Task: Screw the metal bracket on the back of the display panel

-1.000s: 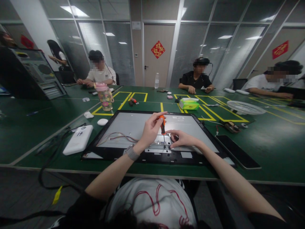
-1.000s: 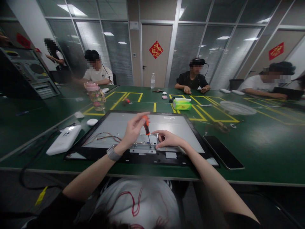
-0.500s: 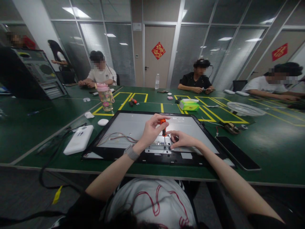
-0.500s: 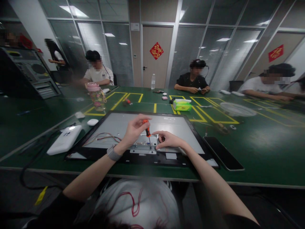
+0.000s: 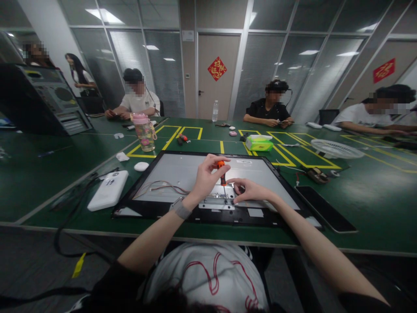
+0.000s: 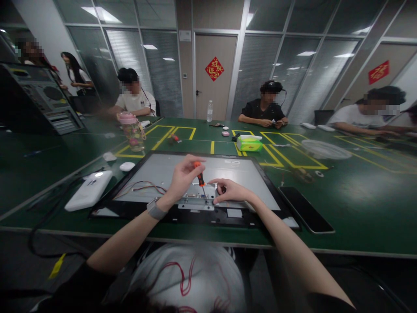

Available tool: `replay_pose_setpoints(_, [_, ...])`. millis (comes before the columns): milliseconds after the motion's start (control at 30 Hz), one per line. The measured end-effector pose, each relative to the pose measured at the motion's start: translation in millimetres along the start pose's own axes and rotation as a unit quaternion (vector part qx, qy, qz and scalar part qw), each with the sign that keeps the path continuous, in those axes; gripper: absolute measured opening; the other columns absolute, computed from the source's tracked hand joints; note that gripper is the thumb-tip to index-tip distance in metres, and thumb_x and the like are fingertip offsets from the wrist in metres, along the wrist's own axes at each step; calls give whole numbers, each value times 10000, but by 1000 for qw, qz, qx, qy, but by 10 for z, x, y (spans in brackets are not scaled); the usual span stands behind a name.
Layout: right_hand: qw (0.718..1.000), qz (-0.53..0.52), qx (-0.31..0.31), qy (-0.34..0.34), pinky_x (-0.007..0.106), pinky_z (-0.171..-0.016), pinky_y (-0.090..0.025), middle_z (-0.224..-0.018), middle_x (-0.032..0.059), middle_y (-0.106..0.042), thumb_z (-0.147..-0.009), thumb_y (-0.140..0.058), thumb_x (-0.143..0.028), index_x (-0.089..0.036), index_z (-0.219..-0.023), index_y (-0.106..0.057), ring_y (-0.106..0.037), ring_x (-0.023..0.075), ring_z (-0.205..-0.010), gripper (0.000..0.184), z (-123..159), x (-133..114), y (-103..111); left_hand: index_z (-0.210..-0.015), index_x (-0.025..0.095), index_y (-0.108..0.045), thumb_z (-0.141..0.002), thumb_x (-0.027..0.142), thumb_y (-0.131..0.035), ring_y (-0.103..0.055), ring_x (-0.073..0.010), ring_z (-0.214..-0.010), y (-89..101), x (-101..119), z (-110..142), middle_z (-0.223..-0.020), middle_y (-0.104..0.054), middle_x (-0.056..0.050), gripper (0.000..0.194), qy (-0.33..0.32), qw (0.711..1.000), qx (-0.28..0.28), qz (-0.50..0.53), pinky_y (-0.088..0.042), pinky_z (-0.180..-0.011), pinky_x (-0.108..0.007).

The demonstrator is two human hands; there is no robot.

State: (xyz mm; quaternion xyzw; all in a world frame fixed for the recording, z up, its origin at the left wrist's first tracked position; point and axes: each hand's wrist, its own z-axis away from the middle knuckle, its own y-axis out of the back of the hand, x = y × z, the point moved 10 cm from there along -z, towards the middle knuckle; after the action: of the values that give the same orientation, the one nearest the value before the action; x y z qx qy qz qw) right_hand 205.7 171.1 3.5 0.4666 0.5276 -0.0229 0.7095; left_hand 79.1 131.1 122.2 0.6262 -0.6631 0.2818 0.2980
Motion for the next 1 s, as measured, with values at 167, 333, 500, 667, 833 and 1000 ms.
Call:
replay_pose_setpoints(167, [1000,-6,-2,-7,223,-579,-324,-631,-71,-440,-618,-771,-444,-159,-1266,-503,-422,95,-587,757,0,9,-6,-1120,206,-619,-888,261,-491,-601,-127,-824,-73,-63,10,-892,-629,-41,271,23,996,-39,74,-478,-791,-275])
replay_pose_setpoints(333, [1000,-3,2,0,227,-584,-329,-627,-69,-442,-622,-767,-438,-167,-1273,-508,-424,99,-591,751,2,-5,1,-958,199,-683,-847,281,-564,-585,-141,-878,-45,5,7,-901,-625,-49,182,-5,999,-25,43,-471,-800,-276])
replay_pose_setpoints(500, [1000,-7,-2,0,227,-584,-330,-625,-69,-445,-618,-769,-436,-164,-1274,-509,-420,98,-587,756,0,-7,-4,-996,201,-679,-850,262,-556,-565,-120,-802,-8,0,-4,-866,-600,-36,200,-2,1000,-12,4,-464,-755,-254])
replay_pose_setpoints(667, [1000,-13,-1,-7,228,-588,-331,-625,-70,-441,-614,-770,-440,-165,-1269,-508,-423,99,-591,757,3,-8,-4,-963,194,-687,-881,253,-496,-579,-136,-860,-1,3,-5,-872,-621,-45,217,3,1000,-13,27,-460,-794,-264])
replay_pose_setpoints(833, [1000,-13,-4,1,230,-592,-330,-622,-73,-440,-624,-767,-436,-163,-1267,-508,-421,98,-589,745,7,-26,-5,-995,205,-687,-830,266,-590,-568,-123,-834,7,29,-4,-928,-602,-47,201,-1,1000,-8,-5,-465,-751,-239])
replay_pose_setpoints(1000, [1000,-10,-3,-9,231,-591,-330,-630,-70,-441,-618,-772,-434,-149,-1267,-504,-430,102,-597,758,12,-34,2,-1044,194,-663,-880,255,-511,-589,-137,-878,-37,-16,-11,-909,-635,-52,232,19,998,-30,55,-470,-827,-274])
